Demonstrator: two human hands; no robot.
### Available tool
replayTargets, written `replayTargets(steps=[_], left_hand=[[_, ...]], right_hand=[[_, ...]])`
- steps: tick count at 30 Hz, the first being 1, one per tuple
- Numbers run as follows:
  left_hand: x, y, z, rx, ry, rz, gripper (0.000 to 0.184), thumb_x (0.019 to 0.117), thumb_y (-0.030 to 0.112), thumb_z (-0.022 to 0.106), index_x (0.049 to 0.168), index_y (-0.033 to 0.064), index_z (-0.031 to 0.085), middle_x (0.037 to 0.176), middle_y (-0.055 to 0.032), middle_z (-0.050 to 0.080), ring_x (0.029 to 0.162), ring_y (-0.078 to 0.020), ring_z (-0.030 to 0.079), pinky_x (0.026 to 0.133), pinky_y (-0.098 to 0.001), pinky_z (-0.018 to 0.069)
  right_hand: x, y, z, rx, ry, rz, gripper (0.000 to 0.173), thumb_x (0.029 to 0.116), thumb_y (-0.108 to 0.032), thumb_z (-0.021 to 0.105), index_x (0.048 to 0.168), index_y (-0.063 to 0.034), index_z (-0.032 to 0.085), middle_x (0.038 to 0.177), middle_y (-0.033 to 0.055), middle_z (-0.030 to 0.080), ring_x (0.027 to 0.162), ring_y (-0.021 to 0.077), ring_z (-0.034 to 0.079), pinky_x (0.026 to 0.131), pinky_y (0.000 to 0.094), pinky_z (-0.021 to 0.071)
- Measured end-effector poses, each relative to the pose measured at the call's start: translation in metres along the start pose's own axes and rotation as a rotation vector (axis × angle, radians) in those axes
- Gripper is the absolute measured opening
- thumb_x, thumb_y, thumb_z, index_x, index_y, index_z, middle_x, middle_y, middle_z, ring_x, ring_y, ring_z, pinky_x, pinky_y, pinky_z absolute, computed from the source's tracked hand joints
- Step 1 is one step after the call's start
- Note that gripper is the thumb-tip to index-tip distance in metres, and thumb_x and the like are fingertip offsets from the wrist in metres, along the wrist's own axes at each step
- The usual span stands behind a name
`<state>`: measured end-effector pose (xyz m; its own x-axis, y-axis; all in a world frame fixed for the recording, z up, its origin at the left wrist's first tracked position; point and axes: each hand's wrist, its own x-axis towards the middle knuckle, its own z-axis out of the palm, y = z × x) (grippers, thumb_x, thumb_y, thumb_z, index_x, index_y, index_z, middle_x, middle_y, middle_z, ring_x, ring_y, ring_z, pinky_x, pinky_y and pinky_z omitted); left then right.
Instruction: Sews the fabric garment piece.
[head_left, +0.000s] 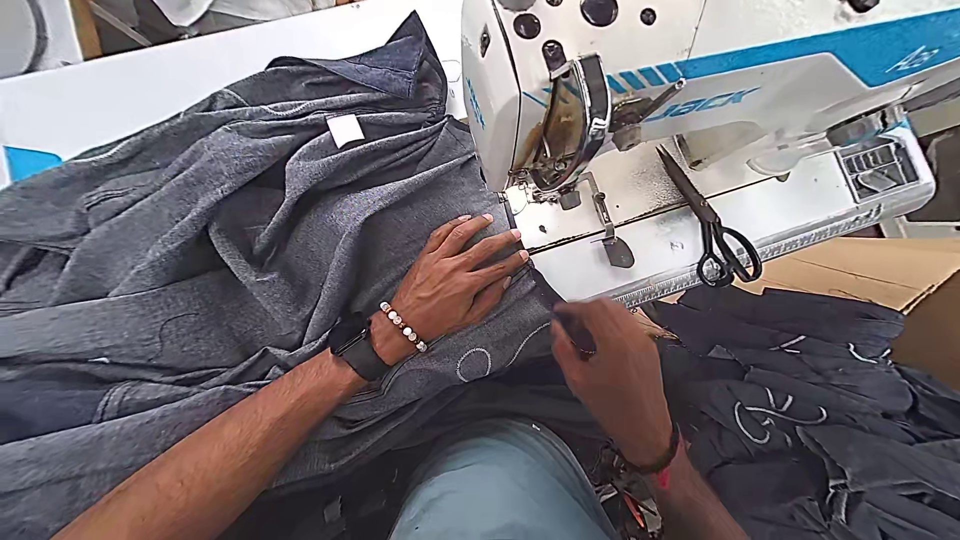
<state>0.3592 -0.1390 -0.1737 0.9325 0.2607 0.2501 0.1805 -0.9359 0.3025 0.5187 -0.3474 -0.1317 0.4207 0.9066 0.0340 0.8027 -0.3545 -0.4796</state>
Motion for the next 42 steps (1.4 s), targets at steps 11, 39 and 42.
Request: replayTargets(steps=[11,39,42], left_hand=[[0.003,-0.002,-0.002,0.046,0.007,-0.015,0.044,0.102,0.041,0.051,0.14,0.0264,0.065,0.15,0.0069,0.057,0.146,-0.0257,0.042,0.121,-0.0488,0.0286],[0.048,-0.109,-0.03,0.053,0.052,0.248,0.031,0.1019,0.041,0.054,0.12,0.0308,0.076,0.13,-0.0001,0.069,0.137,-0.0298,0.048,0.116,-0.0512,0.0282],[0.039,-0.073,-0.041,0.189,-0.004,0.128,0.03,0.104,0.029,0.052,0.122,0.02,0.074,0.131,-0.0089,0.067,0.131,-0.0369,0.053,0.11,-0.056,0.0355]], right_hand=[[0.028,0.006,0.045,-0.111,0.199,-0.221,0.033,0.0982,-0.016,0.056,0.123,-0.0116,0.077,0.053,0.0007,0.057,0.043,0.017,0.053,0.04,0.0342,0.0397],[0.123,-0.021,0.038,-0.273,0.014,-0.21,0.036,0.1017,-0.023,0.05,0.129,-0.0168,0.072,0.054,0.0035,0.055,0.046,0.025,0.055,0.042,0.0394,0.0383],[0.116,-0.02,0.046,-0.24,0.081,-0.204,0.039,0.1013,-0.023,0.05,0.135,-0.0157,0.069,0.055,0.003,0.055,0.045,0.0238,0.055,0.04,0.0387,0.0377]])
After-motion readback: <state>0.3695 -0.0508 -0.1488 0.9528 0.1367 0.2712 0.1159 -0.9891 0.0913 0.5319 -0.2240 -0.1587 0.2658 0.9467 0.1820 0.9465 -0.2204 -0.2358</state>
